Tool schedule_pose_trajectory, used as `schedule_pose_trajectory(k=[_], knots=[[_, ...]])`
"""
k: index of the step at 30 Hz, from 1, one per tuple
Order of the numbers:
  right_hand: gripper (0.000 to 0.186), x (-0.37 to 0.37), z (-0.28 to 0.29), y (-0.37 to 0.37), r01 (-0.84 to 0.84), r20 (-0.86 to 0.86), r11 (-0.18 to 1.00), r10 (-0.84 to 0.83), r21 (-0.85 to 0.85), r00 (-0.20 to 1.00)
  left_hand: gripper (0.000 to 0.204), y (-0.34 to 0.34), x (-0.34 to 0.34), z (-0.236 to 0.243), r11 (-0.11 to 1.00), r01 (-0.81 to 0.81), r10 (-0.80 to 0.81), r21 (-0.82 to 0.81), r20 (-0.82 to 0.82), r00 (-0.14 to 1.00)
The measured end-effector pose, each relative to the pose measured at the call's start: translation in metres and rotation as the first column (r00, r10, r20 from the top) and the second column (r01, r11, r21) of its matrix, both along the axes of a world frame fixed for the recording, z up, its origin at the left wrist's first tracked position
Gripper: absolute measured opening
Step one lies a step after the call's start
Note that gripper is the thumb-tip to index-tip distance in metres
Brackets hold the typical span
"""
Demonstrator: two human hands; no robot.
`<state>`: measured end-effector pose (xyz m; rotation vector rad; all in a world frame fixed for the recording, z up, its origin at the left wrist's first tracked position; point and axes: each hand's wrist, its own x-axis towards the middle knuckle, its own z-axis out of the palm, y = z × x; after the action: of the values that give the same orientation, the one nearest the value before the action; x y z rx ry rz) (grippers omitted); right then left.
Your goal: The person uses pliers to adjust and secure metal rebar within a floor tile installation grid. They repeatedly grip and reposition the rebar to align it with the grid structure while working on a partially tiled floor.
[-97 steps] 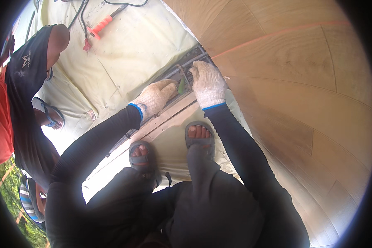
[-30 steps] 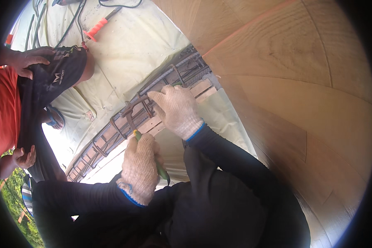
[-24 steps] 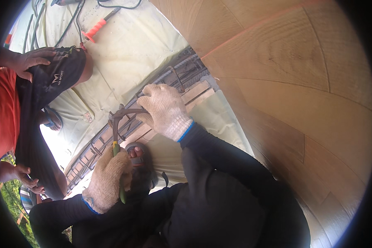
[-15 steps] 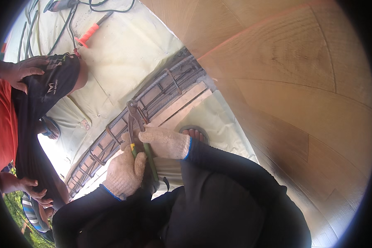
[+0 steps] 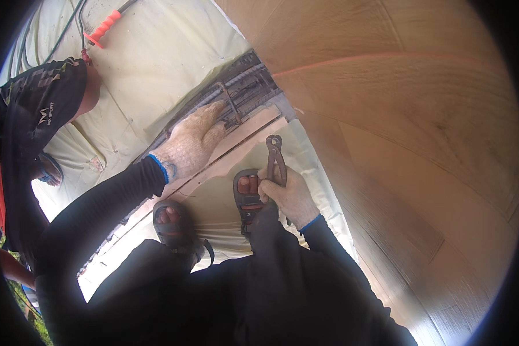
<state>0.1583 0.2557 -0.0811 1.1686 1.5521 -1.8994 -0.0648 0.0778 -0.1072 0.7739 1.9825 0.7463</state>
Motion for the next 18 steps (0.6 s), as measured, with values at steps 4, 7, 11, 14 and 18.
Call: schedule_pose_trajectory(k=[4,7,11,14,18], knots=[[0.028,0.008,-0.017,0.004,0.074,0.019,0.996,-0.073,-0.051,0.997,0.068,0.021,0.018,-0.045,0.984,-0.157,0.161,-0.082,0.039,0.986],[0.029,0.008,-0.025,0.001,0.037,0.005,0.998,-0.037,-0.052,0.999,0.067,0.035,-0.001,-0.076,0.973,-0.205,0.197,-0.104,-0.086,0.977],[0.031,0.010,-0.030,0.004,0.045,0.030,0.995,-0.043,-0.084,0.999,0.053,0.055,0.001,-0.088,0.942,-0.247,0.181,-0.226,-0.276,0.944],[0.032,0.006,-0.027,0.010,0.000,0.054,0.998,0.004,-0.070,0.999,0.050,0.063,-0.009,-0.091,0.940,-0.234,0.175,-0.246,-0.238,0.955],[0.033,0.007,-0.026,0.011,0.030,0.052,0.995,-0.025,-0.096,0.998,0.052,0.067,-0.015,-0.114,0.957,-0.168,0.127,-0.235,-0.178,0.976]])
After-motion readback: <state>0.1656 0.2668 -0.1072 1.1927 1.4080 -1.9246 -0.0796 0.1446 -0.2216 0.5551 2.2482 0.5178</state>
